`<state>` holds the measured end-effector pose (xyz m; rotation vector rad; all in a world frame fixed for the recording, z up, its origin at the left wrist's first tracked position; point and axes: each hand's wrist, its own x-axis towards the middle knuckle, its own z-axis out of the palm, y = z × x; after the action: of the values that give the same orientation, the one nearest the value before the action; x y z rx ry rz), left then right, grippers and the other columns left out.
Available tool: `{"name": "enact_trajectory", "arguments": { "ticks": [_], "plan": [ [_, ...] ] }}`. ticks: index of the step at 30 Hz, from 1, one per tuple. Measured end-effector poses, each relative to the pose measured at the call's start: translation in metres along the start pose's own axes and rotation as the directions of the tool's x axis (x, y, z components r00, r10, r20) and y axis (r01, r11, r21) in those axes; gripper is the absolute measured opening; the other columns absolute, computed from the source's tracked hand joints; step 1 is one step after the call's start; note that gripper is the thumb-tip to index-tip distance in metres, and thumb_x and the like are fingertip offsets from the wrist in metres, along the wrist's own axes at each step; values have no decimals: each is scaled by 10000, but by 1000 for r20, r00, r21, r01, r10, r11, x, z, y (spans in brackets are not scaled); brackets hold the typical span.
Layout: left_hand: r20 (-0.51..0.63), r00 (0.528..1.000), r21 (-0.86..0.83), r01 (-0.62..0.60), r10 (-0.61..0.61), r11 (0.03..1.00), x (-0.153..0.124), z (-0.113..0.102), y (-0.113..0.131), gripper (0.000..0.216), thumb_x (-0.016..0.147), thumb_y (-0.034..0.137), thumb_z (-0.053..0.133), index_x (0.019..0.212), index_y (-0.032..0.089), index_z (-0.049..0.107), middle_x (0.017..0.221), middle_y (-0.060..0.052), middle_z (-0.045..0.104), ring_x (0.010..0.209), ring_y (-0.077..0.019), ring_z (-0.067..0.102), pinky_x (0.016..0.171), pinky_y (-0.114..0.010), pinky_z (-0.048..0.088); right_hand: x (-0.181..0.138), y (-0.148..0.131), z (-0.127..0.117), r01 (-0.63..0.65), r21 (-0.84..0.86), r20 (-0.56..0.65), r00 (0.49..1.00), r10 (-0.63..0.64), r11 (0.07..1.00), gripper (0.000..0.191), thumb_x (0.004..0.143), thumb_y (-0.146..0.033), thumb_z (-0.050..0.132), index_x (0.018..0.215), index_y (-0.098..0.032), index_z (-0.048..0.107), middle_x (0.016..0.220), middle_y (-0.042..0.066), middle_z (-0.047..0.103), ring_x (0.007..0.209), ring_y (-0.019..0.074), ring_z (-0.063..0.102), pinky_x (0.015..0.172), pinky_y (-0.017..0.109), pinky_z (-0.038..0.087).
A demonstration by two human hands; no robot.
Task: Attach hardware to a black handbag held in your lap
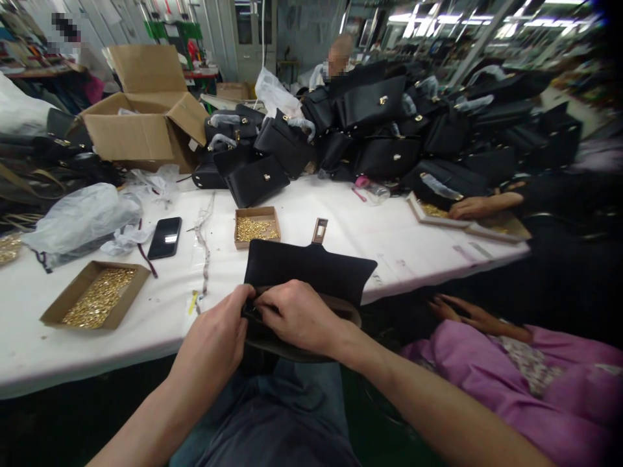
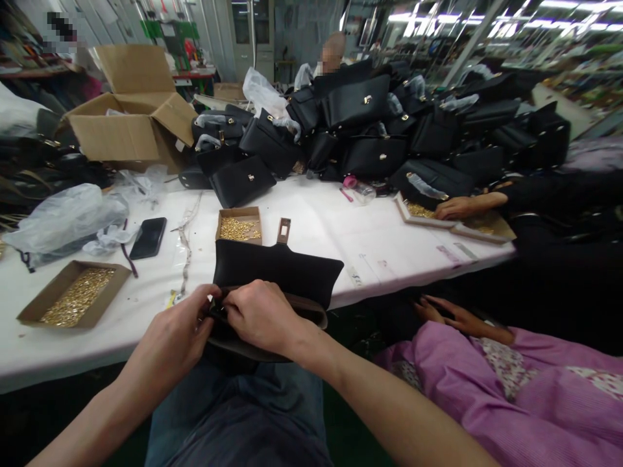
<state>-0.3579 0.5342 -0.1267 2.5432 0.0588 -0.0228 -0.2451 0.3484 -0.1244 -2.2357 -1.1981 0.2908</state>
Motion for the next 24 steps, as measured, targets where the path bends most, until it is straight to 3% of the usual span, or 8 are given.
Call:
{"name": "enact_trajectory", "arguments": {
  "ticks": [3, 9, 18, 24],
  "plan": [
    [-35, 996, -63, 76, -78, 995, 2, 2, -1, 428, 983, 134, 530, 1369, 286, 422, 1020, -6, 730, 851, -275, 745, 714, -380, 495, -2, 5, 0, 42, 16, -2, 999, -42, 999, 184, 1056, -151, 687, 929, -217, 803, 974, 15, 835, 882, 204, 770, 753, 288, 442],
    [-77, 991, -105, 100, -108, 989, 5, 8, -2, 652, 940, 176, 571, 1527, 352, 346, 1014, 32, 724, 902, -256, 756, 801, -376, 540, -2, 10, 0, 80, -3, -26, 996, -80, 997, 179, 1085, -188, 681, 933, -198, 774, 1007, 34, 833, 911, 220, 774, 748, 297, 436],
    [-72, 988, -144, 124, -135, 982, 6, 10, -4, 651, 921, 212, 587, 1519, 376, 387, 1015, 41, 726, 902, -234, 742, 849, -386, 548, -3, 18, -4, 162, 24, 27, 986, -163, 987, 132, 1068, -147, 670, 1079, -190, 794, 1085, 54, 828, 971, 237, 764, 779, 304, 453],
    [-69, 989, -154, 116, -128, 981, 6, 10, -4, 654, 928, 231, 601, 1531, 370, 389, 1011, 39, 732, 894, -235, 742, 820, -382, 541, -2, 16, -4, 167, -45, 50, 985, -165, 985, 103, 1061, -168, 681, 1043, -180, 781, 1042, 60, 826, 924, 253, 767, 723, 331, 412]
  ]
}}
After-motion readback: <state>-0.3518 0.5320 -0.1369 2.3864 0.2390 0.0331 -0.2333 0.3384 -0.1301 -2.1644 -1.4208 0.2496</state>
